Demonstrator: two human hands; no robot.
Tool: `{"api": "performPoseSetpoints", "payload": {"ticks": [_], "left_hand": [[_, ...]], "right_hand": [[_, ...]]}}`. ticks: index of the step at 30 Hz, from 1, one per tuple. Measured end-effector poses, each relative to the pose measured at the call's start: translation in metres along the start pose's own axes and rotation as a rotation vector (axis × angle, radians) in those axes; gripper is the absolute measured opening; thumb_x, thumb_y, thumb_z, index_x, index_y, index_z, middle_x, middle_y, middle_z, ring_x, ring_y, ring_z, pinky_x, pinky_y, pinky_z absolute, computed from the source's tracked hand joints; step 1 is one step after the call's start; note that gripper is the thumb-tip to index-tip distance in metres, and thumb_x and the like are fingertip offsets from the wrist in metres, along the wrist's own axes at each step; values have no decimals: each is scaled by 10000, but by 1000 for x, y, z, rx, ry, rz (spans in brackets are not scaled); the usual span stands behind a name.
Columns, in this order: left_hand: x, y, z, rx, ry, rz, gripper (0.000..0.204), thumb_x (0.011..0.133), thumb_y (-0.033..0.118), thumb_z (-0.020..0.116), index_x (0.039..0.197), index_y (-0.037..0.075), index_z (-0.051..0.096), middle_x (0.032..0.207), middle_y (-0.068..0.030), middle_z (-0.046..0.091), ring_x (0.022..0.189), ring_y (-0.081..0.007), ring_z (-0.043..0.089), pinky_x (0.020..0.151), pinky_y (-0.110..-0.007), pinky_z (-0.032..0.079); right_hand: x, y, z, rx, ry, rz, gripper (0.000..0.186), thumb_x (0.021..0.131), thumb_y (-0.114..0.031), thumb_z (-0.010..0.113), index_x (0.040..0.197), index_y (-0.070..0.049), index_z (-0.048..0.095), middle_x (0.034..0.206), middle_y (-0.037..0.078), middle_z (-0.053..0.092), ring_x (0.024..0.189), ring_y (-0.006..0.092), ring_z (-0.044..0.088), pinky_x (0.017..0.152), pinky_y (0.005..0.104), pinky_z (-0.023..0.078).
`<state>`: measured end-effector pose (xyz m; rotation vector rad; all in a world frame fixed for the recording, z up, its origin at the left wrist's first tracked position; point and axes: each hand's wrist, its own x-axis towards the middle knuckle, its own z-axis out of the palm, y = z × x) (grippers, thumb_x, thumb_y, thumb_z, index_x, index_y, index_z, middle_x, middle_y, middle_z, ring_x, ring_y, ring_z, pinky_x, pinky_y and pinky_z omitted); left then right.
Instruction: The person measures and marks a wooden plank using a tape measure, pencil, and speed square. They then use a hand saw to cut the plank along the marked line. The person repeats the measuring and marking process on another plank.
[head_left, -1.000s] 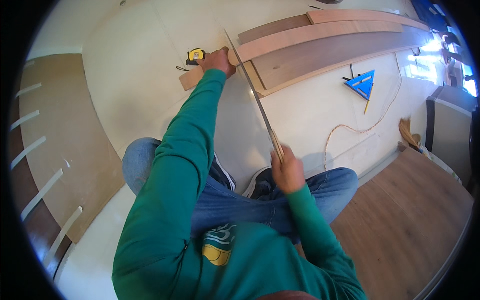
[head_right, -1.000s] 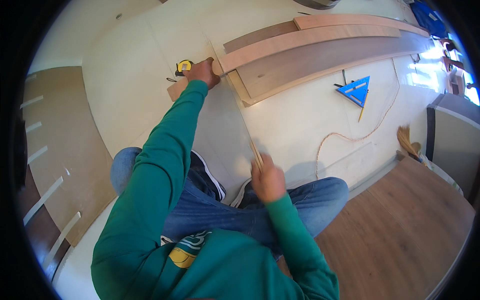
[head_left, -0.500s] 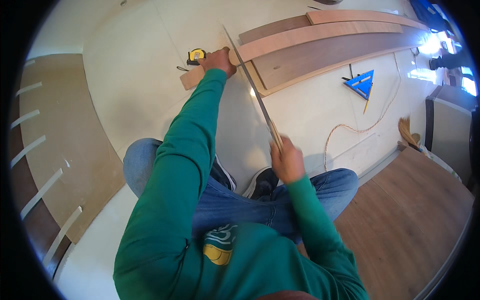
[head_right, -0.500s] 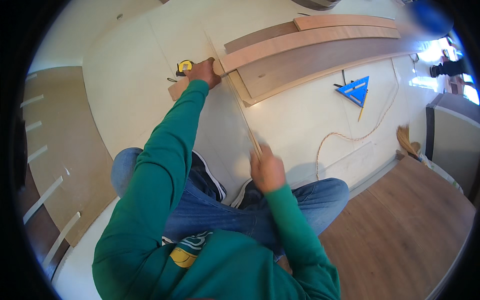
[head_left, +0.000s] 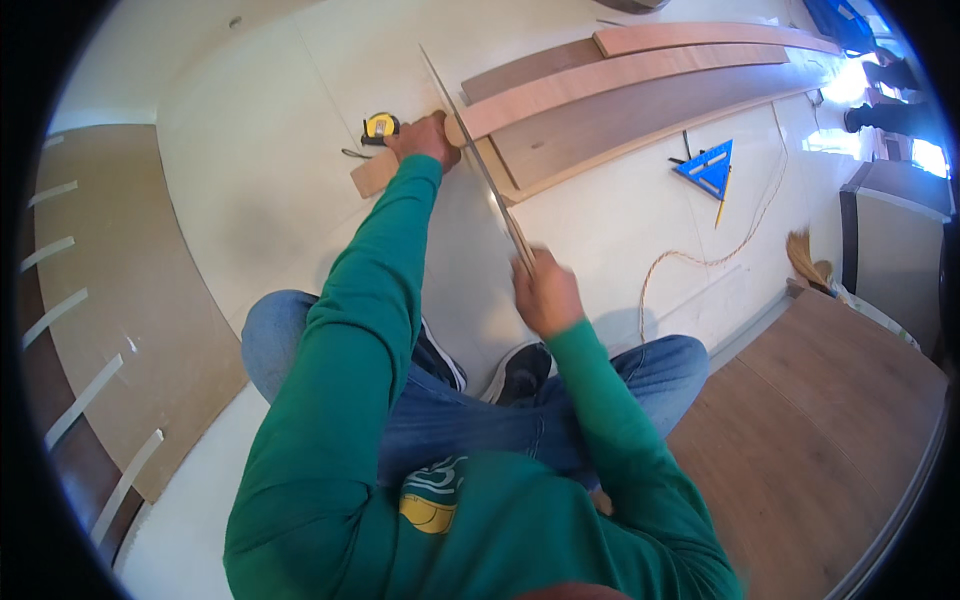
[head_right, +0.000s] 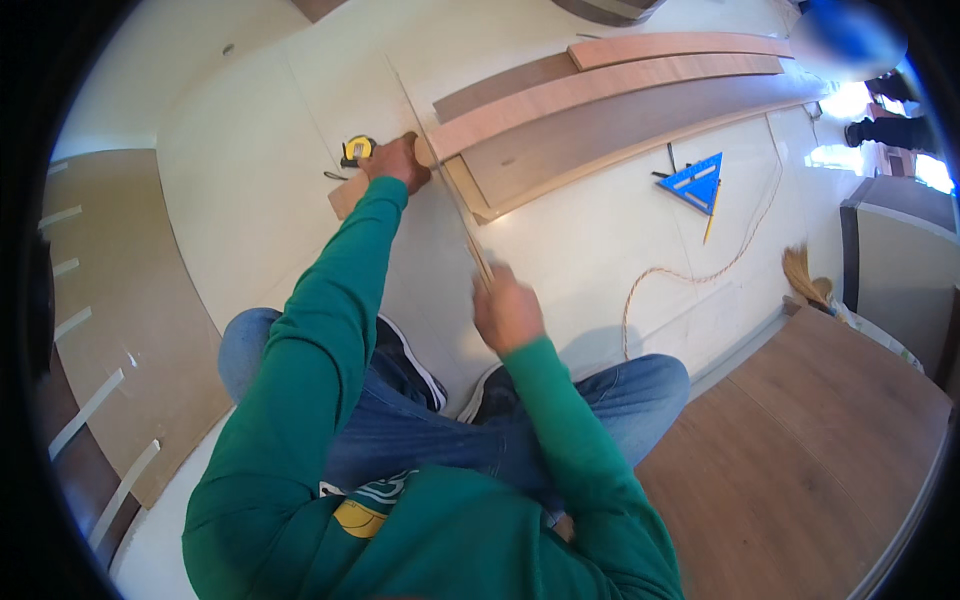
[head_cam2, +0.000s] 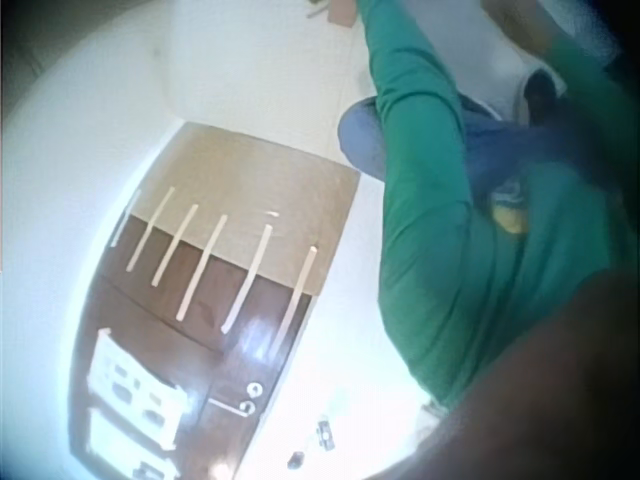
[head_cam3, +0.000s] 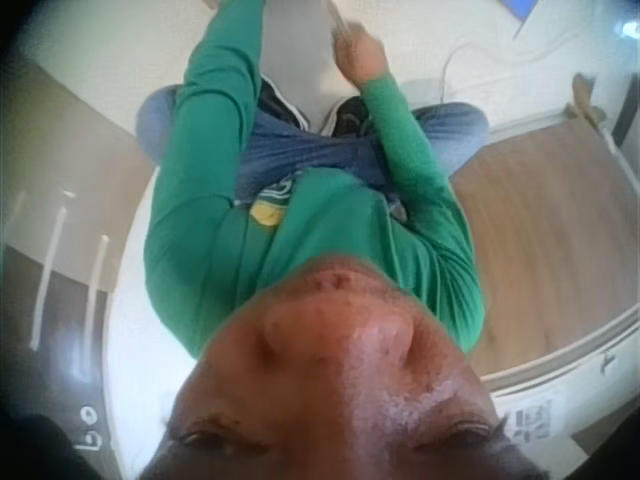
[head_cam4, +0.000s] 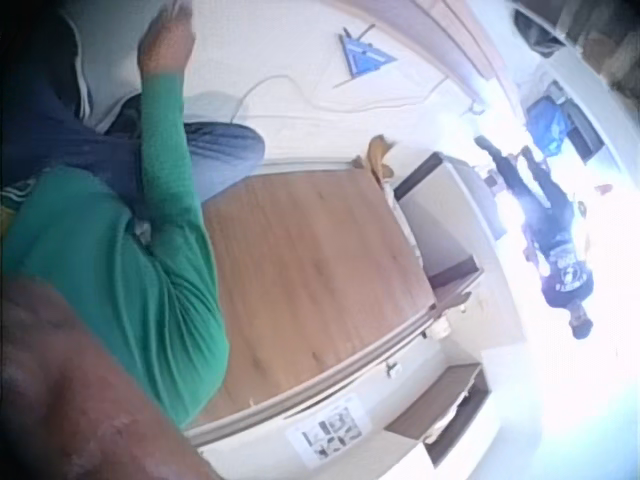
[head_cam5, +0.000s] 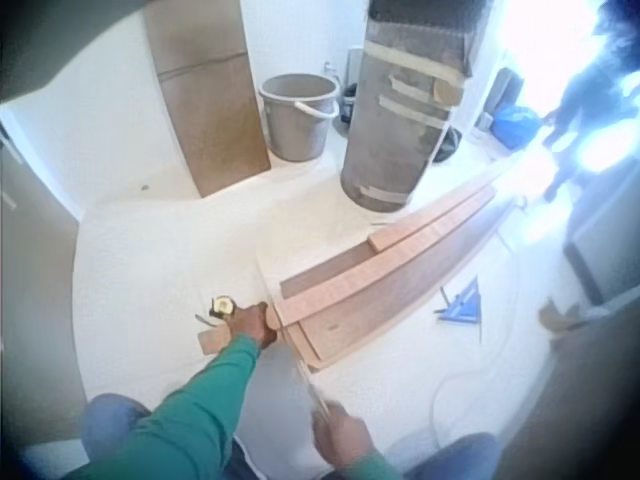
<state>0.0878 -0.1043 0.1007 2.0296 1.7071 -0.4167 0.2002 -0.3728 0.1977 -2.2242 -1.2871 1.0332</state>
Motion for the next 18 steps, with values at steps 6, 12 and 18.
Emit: {"api": "performPoseSetpoints", "payload": {"ticks": [6, 12, 18], "left_hand": [[-11, -10, -4, -19, 70, 39, 595, 779, 245, 795, 1351, 213, 637, 1198, -76, 763, 1201, -354, 675, 1021, -638, 405], [2, 10, -3, -19, 97, 43, 473, 820, 218, 764, 1285, 214, 676, 1227, -62, 754, 1201, -349, 664, 1040, -606, 393], [8, -9, -11, 37, 33, 18, 607, 789, 235, 777, 1376, 227, 625, 1250, -76, 748, 1201, -343, 687, 1040, -646, 446]], "right_hand": [[-57, 8, -21, 54, 32, -55, 256, 1010, -238, 623, 1118, -7, 598, 810, 314, 689, 773, 521, 690, 707, 608, 560], [57, -11, 17, 17, 66, -48, 280, 1008, -241, 612, 1159, -7, 587, 834, 332, 688, 815, 542, 680, 747, 608, 559], [-77, -11, -40, 139, -12, 36, 354, 1011, -232, 611, 1300, -32, 569, 894, 306, 710, 833, 536, 683, 759, 612, 556]]}}
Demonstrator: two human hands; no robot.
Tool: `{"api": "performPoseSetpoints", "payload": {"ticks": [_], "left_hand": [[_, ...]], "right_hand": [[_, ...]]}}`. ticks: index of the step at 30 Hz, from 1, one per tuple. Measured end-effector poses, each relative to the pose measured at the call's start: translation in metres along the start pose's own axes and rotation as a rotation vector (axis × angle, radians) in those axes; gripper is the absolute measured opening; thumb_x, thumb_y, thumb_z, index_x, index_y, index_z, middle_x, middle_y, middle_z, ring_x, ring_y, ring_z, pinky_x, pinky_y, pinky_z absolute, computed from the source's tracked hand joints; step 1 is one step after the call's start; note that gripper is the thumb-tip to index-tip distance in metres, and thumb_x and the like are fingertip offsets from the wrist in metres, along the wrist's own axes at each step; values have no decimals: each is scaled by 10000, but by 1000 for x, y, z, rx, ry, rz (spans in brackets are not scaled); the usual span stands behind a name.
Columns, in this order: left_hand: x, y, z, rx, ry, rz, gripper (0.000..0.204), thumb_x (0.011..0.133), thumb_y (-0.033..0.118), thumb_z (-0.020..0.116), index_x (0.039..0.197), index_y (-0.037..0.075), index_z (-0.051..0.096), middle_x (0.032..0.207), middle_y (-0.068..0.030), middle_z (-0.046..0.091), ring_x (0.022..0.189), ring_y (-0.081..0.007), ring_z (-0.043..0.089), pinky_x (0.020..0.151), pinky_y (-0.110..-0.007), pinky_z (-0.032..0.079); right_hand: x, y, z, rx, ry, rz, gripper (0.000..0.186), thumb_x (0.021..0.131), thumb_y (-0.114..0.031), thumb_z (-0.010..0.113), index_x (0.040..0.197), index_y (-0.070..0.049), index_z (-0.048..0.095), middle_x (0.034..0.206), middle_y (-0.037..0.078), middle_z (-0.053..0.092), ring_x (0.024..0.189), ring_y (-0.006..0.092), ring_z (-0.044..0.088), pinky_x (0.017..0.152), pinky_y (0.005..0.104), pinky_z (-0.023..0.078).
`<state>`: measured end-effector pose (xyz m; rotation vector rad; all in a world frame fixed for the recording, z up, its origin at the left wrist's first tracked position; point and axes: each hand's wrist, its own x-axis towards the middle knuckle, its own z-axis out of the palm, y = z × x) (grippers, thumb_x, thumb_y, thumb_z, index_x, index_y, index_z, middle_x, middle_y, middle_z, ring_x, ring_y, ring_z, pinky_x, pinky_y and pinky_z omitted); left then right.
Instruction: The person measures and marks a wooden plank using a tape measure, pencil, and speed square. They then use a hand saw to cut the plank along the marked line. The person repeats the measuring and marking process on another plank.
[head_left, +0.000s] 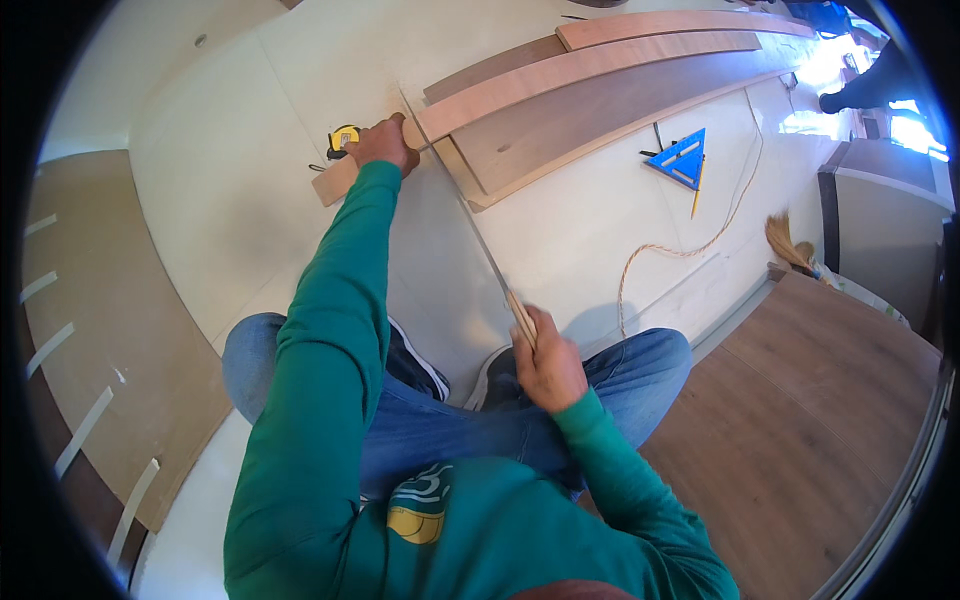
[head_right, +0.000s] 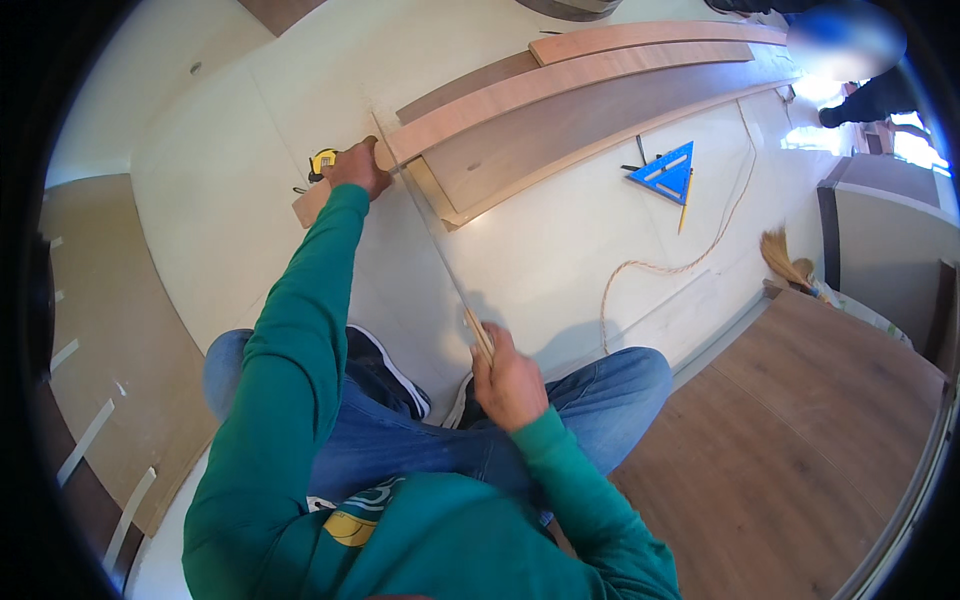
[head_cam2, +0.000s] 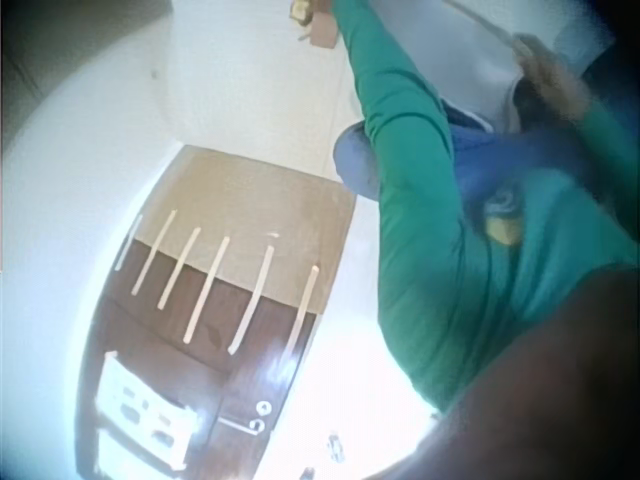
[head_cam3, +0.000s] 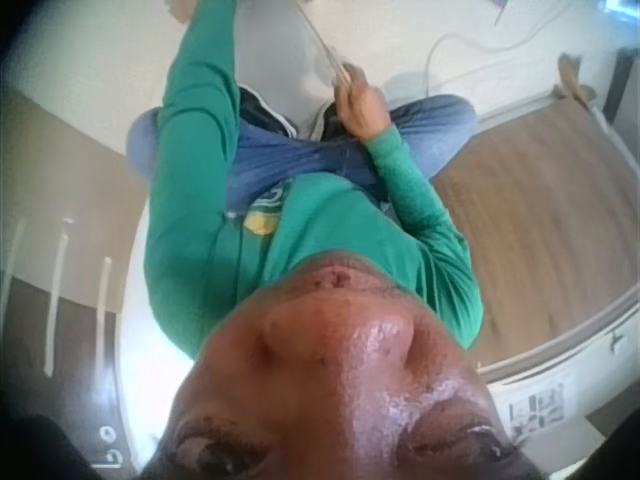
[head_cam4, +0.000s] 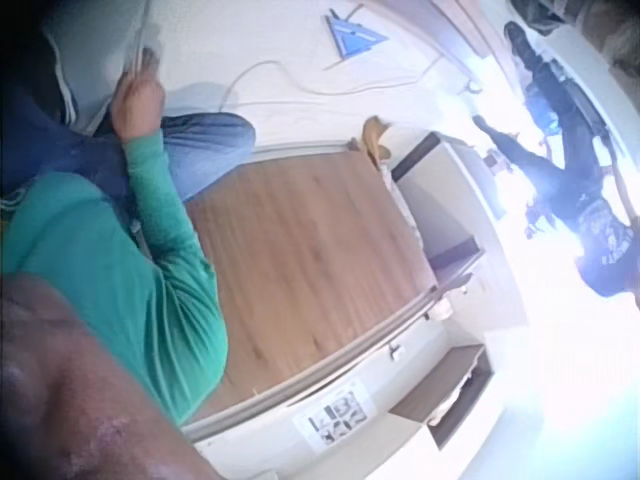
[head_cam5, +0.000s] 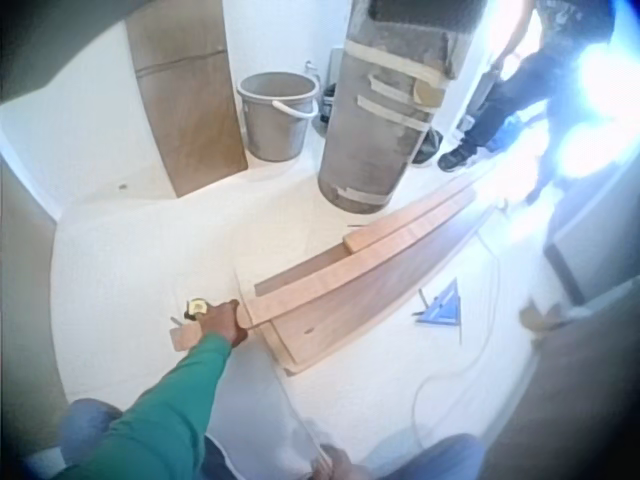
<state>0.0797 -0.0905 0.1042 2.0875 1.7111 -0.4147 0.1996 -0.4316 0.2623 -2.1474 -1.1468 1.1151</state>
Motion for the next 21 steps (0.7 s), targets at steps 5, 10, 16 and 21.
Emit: {"api": "performPoseSetpoints", "payload": {"ticks": [5, 10, 16, 21], "left_hand": [[0, 4, -2, -23, 17, -18, 591, 813, 228, 767, 1386, 225, 623, 1266, -69, 745, 1211, -338, 680, 1065, -648, 413], [-3, 20, 7, -57, 26, 9, 511, 852, 203, 723, 1357, 223, 645, 1274, -67, 740, 1225, -335, 665, 1064, -619, 397], [2, -4, 12, -42, 76, 0, 580, 813, 212, 759, 1377, 214, 625, 1255, -73, 744, 1205, -342, 682, 1037, -634, 438], [-4, 4, 5, -36, 32, 1, 551, 804, 215, 780, 1336, 195, 638, 1230, -91, 750, 1162, -364, 697, 1020, -674, 427]], "right_hand": [[91, 0, 38, -70, -35, -22, 353, 1014, -216, 592, 1309, -25, 563, 943, 316, 713, 872, 533, 687, 798, 606, 559], [166, -25, 53, -55, -1, -32, 371, 1018, -248, 602, 1306, -18, 557, 1008, 337, 704, 943, 536, 679, 860, 599, 546], [9, -3, 12, -52, -11, 63, 406, 1034, -327, 625, 1312, -33, 586, 934, 313, 717, 882, 527, 696, 775, 597, 554], [91, -5, 43, -165, 63, -24, 343, 1038, -293, 622, 1241, -17, 631, 848, 306, 699, 835, 517, 693, 713, 582, 561]]}}
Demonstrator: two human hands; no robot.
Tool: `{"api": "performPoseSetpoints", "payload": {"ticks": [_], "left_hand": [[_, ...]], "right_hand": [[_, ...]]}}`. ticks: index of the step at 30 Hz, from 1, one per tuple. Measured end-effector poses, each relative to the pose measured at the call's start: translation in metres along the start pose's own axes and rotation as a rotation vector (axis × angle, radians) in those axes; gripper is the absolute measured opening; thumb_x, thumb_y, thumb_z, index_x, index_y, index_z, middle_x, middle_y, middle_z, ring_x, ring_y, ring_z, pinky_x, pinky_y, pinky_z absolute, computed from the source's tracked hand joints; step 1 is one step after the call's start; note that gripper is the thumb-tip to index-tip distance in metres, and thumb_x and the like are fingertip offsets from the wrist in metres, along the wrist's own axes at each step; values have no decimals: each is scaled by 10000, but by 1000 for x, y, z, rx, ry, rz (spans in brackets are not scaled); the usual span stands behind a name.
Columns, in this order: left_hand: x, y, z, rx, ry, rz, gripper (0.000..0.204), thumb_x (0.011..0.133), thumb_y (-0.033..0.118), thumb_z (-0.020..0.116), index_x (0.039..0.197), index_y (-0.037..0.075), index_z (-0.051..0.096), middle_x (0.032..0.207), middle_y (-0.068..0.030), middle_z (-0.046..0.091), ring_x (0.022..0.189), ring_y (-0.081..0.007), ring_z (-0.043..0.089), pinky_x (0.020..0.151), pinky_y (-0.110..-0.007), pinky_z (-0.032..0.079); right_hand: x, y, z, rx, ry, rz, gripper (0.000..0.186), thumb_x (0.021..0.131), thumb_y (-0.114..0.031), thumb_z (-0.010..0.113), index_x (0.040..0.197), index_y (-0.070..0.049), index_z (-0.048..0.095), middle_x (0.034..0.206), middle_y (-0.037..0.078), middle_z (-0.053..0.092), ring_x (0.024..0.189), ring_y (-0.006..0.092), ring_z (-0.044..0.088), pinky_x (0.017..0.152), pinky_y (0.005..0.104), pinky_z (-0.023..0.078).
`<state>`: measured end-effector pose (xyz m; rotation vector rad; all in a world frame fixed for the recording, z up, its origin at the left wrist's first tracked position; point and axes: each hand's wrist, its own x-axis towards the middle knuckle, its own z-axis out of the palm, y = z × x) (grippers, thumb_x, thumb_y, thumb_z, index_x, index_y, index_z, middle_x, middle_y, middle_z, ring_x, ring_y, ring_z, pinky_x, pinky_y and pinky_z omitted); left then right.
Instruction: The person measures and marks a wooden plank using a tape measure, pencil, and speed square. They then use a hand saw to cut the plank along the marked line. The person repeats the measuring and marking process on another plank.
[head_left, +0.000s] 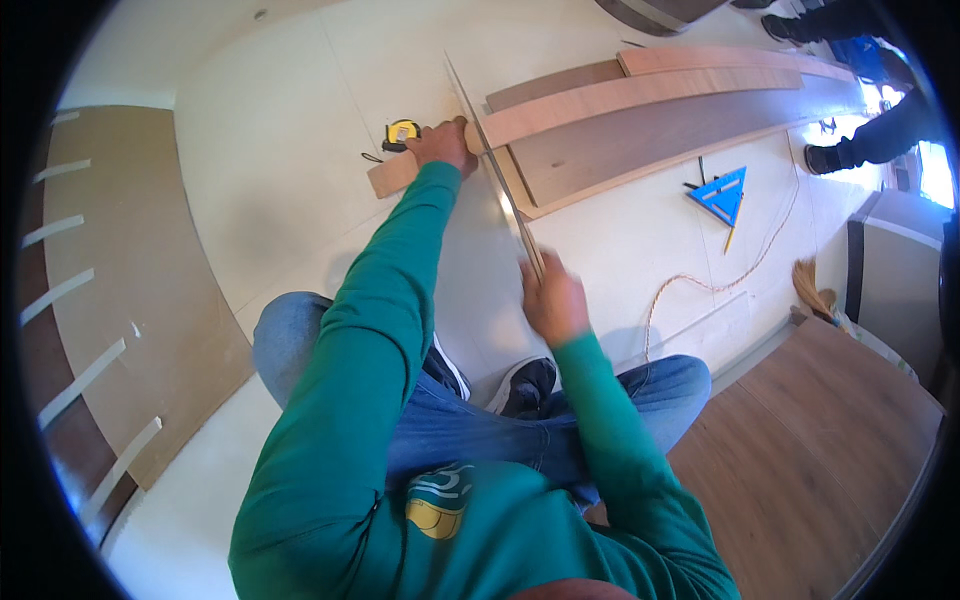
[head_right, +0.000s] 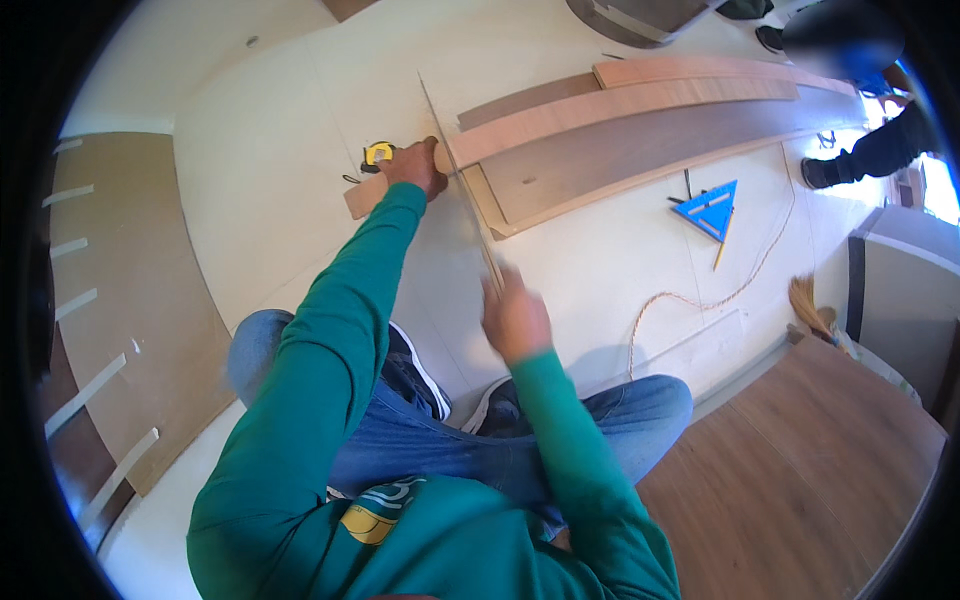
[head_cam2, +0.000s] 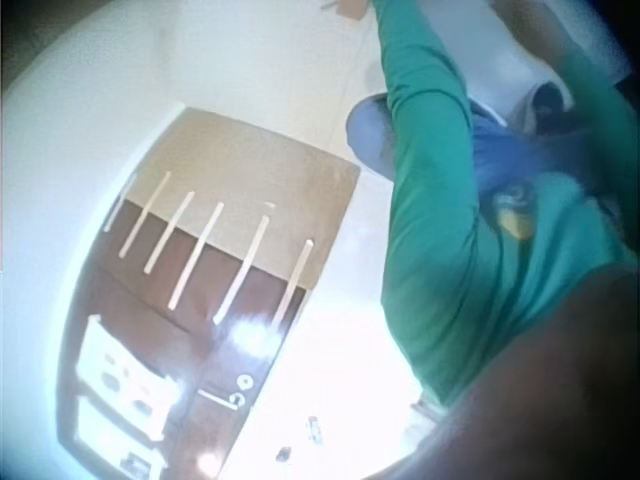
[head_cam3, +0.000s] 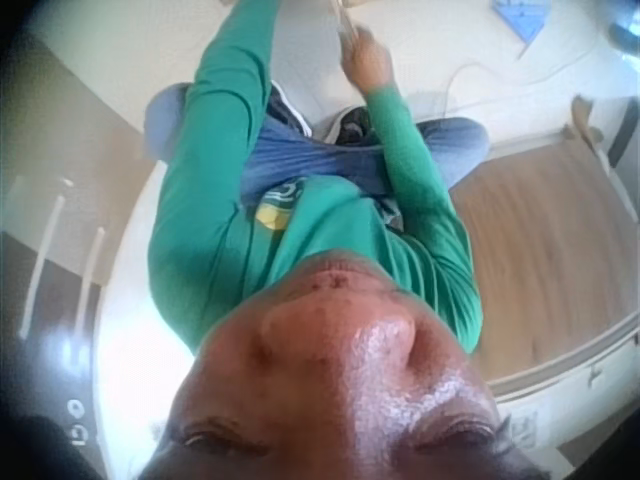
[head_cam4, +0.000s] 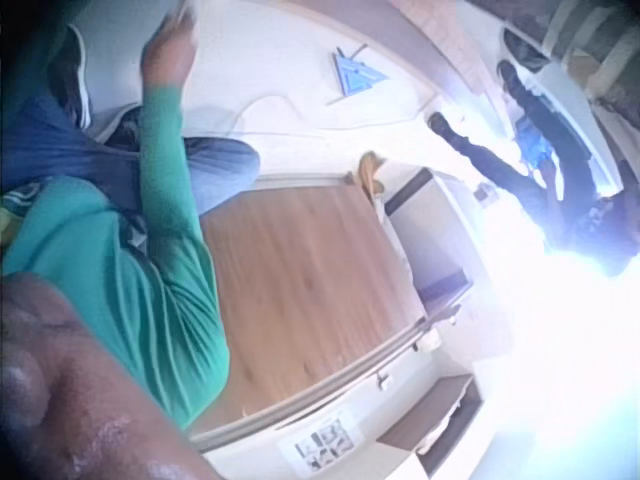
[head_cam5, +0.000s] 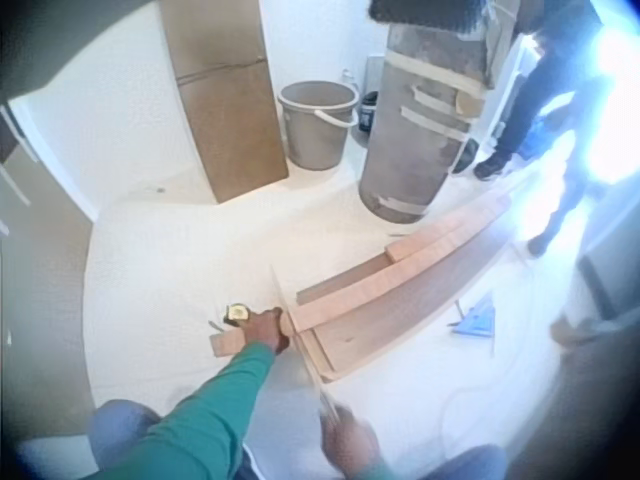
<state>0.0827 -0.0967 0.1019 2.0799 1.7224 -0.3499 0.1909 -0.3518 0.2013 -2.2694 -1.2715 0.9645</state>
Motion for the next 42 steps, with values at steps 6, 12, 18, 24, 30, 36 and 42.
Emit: {"api": "performPoseSetpoints", "payload": {"ticks": [6, 12, 18, 24, 30, 36, 42], "left_hand": [[1, 6, 3, -43, -1, 39, 461, 827, 176, 745, 1279, 174, 653, 1197, -112, 755, 1189, -378, 676, 1022, -668, 413], [4, -6, -3, -57, 29, 22, 421, 831, 175, 742, 1245, 168, 671, 1207, -96, 754, 1199, -370, 668, 1043, -679, 401], [4, 9, -2, -61, 34, 48, 453, 819, 176, 747, 1264, 181, 664, 1213, -85, 755, 1229, -361, 662, 1039, -681, 400], [2, 2, -7, -33, 15, 9, 428, 835, 198, 748, 1257, 205, 677, 1245, -71, 746, 1241, -351, 647, 1041, -663, 381], [5, -7, 2, -43, 45, 41, 437, 828, 210, 746, 1257, 195, 665, 1236, -75, 749, 1195, -370, 665, 1031, -682, 394], [19, 3, 3, -34, 71, 76, 460, 831, 220, 750, 1279, 192, 647, 1228, -86, 744, 1222, -378, 647, 1030, -697, 408], [11, -10, -4, -25, 66, 3, 409, 849, 197, 720, 1255, 199, 666, 1224, -84, 745, 1211, -377, 650, 1001, -684, 412]], "right_hand": [[54, -14, 14, -16, 62, -50, 341, 1047, -308, 599, 1205, -8, 633, 851, 313, 698, 843, 532, 681, 738, 578, 559], [-101, 6, -47, 126, 20, 11, 336, 1036, -262, 631, 1256, -8, 630, 864, 288, 711, 814, 503, 703, 688, 554, 563], [52, -4, 9, -29, 25, -36, 344, 1039, -314, 603, 1174, -1, 646, 834, 282, 701, 815, 518, 682, 726, 571, 556], [-5, 2, -2, 12, -19, 4, 332, 1034, -296, 623, 1195, -6, 644, 858, 288, 707, 828, 510, 692, 727, 577, 551], [-86, 17, -35, 48, -47, 47, 363, 1031, -296, 622, 1288, -40, 610, 870, 309, 706, 808, 528, 688, 716, 606, 557], [57, -8, 18, -24, 27, -21, 381, 1035, -326, 603, 1258, -17, 623, 869, 319, 705, 832, 527, 686, 749, 606, 550], [-83, 9, -37, 103, -55, 44, 397, 1040, -319, 597, 1288, -10, 620, 895, 325, 710, 843, 517, 697, 747, 606, 554]]}}
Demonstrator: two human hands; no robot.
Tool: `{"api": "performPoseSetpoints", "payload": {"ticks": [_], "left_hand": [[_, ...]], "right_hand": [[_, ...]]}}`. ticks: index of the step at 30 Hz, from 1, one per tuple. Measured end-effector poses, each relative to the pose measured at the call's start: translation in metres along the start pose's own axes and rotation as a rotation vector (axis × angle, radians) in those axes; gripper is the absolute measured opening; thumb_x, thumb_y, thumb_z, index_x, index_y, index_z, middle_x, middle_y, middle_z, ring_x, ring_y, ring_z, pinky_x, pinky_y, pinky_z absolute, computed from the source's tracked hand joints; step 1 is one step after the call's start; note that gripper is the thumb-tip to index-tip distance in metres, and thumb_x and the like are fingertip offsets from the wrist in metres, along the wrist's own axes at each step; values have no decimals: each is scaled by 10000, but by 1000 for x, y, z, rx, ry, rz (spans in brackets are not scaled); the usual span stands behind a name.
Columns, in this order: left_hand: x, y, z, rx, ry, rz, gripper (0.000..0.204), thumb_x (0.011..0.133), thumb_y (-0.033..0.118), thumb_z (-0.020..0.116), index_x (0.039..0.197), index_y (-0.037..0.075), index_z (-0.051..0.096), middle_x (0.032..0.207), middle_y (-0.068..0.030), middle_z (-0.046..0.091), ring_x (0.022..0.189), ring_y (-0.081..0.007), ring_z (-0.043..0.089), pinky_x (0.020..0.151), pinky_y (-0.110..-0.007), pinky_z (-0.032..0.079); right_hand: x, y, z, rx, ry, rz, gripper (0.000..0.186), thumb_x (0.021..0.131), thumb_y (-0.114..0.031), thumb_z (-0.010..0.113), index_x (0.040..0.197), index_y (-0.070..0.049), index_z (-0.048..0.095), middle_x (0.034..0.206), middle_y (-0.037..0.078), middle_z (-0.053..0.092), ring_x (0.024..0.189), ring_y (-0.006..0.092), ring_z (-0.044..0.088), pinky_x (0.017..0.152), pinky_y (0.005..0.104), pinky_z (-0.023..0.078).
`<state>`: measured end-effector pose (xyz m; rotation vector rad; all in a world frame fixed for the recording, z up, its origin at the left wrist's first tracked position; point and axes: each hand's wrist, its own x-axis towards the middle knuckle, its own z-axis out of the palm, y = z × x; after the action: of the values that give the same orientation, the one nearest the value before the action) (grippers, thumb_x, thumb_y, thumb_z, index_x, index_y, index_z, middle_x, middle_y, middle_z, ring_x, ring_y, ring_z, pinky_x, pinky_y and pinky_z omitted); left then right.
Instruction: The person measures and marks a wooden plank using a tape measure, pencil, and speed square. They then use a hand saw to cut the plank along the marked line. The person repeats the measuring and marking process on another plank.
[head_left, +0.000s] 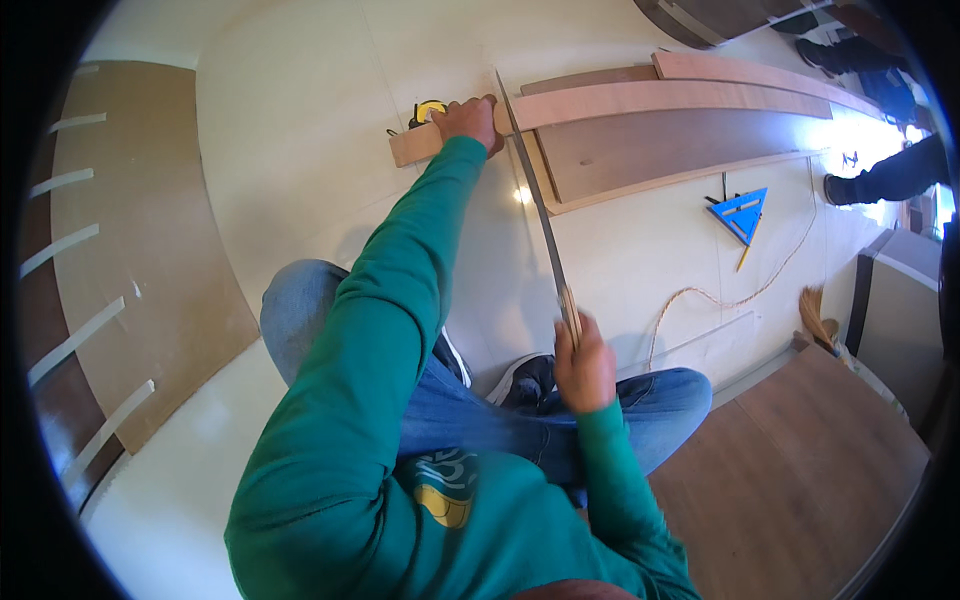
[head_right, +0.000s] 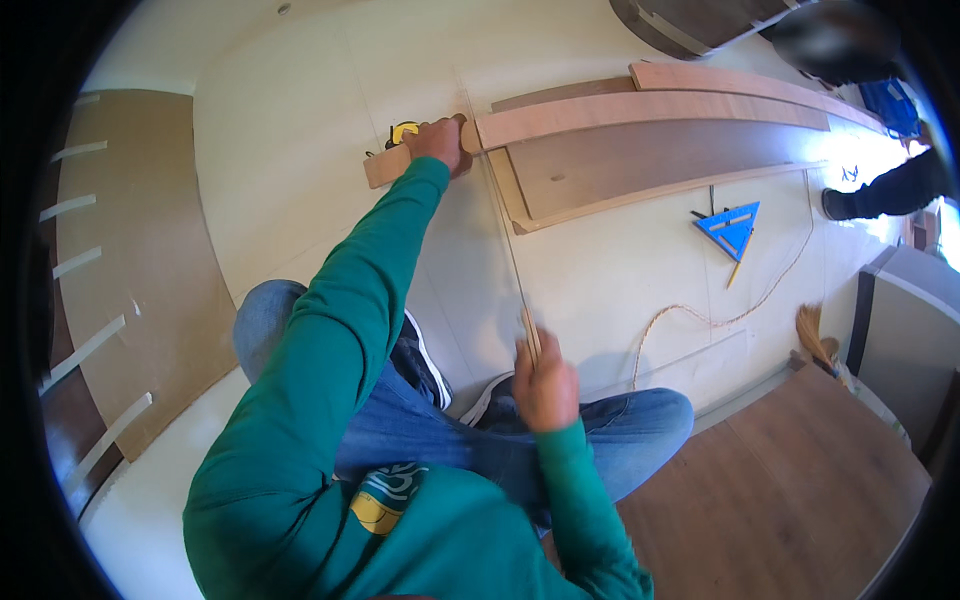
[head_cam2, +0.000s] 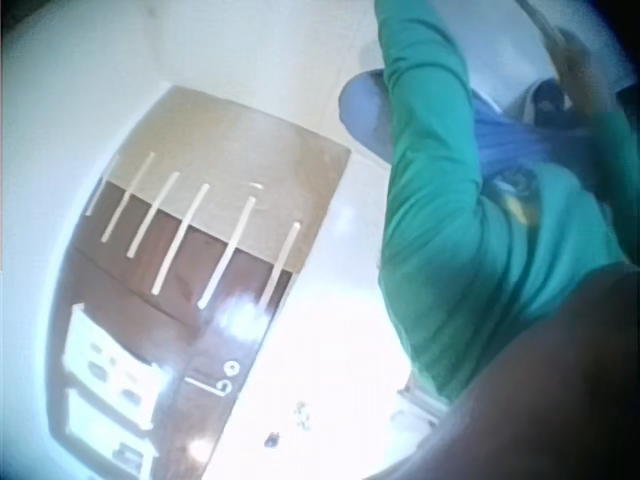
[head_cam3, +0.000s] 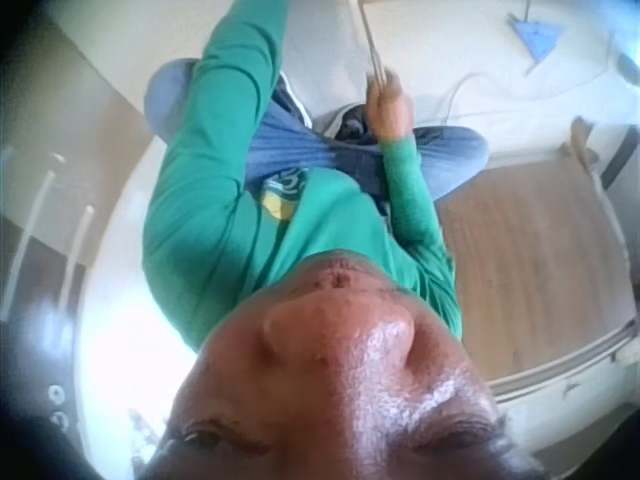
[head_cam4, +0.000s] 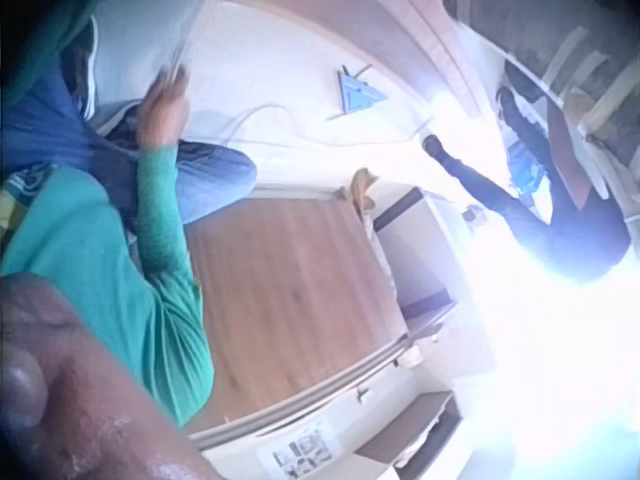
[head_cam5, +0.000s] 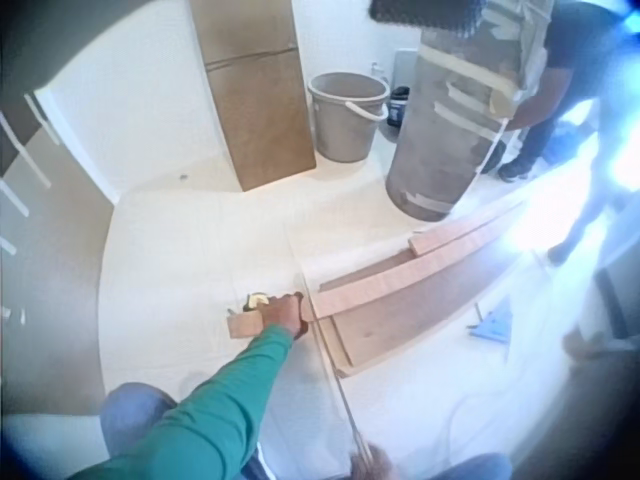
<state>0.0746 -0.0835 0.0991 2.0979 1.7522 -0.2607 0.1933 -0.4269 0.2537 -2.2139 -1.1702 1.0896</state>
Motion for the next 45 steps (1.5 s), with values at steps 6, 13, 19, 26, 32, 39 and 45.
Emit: {"api": "performPoseSetpoints", "payload": {"ticks": [6, 13, 19, 26, 32, 39, 45], "left_hand": [[13, -4, 15, -15, 18, 28, 424, 839, 196, 720, 1259, 198, 663, 1231, -80, 742, 1214, -374, 640, 993, -644, 418], [13, 0, -1, -26, -32, -2, 400, 852, 191, 721, 1248, 209, 668, 1243, -53, 737, 1227, -345, 628, 1001, -608, 407], [2, -4, 0, -14, -28, -5, 445, 847, 195, 728, 1286, 211, 657, 1237, -61, 742, 1209, -350, 643, 980, -603, 421], [14, 14, -6, 51, -41, 36, 617, 841, 239, 764, 1435, 225, 600, 1313, -67, 726, 1280, -352, 634, 1060, -651, 404], [14, 3, 2, 61, -35, 14, 509, 843, 226, 757, 1336, 206, 631, 1316, -44, 699, 1274, -344, 609, 1066, -612, 400], [12, 9, -1, 148, 28, 29, 519, 812, 267, 794, 1287, 167, 609, 1341, -105, 680, 1251, -397, 631, 1067, -686, 397], [8, -6, -10, 10, 15, 169, 852, 725, 527, 879, 1456, 211, 576, 1357, -74, 676, 1279, -352, 608, 1087, -606, 390]], "right_hand": [[107, -9, 39, -136, 28, -48, 392, 1034, -340, 602, 1251, -14, 629, 876, 313, 712, 855, 519, 694, 755, 598, 561], [80, -6, 30, -92, 34, -47, 313, 1031, -285, 628, 1172, -6, 642, 820, 282, 700, 839, 502, 697, 719, 559, 563], [17, 15, 11, -30, 57, -75, 330, 1035, -302, 604, 1222, -32, 632, 858, 307, 706, 807, 523, 695, 710, 602, 561], [129, -17, 47, -93, 78, -46, 347, 1044, -339, 555, 1214, -38, 584, 866, 305, 717, 830, 524, 693, 775, 614, 557], [51, -31, 25, 84, 10, -100, 341, 1035, -199, 554, 1325, -34, 486, 838, 341, 687, 790, 537, 680, 734, 600, 544], [-43, -41, -59, 302, 48, 53, 366, 1012, -137, 638, 1358, -28, 588, 836, 214, 693, 706, 315, 713, 699, 397, 571], [-21, -7, -85, 374, 216, 83, 369, 998, -126, 668, 1336, 14, 622, 904, 80, 694, 793, 125, 637, 746, 300, 544]]}}
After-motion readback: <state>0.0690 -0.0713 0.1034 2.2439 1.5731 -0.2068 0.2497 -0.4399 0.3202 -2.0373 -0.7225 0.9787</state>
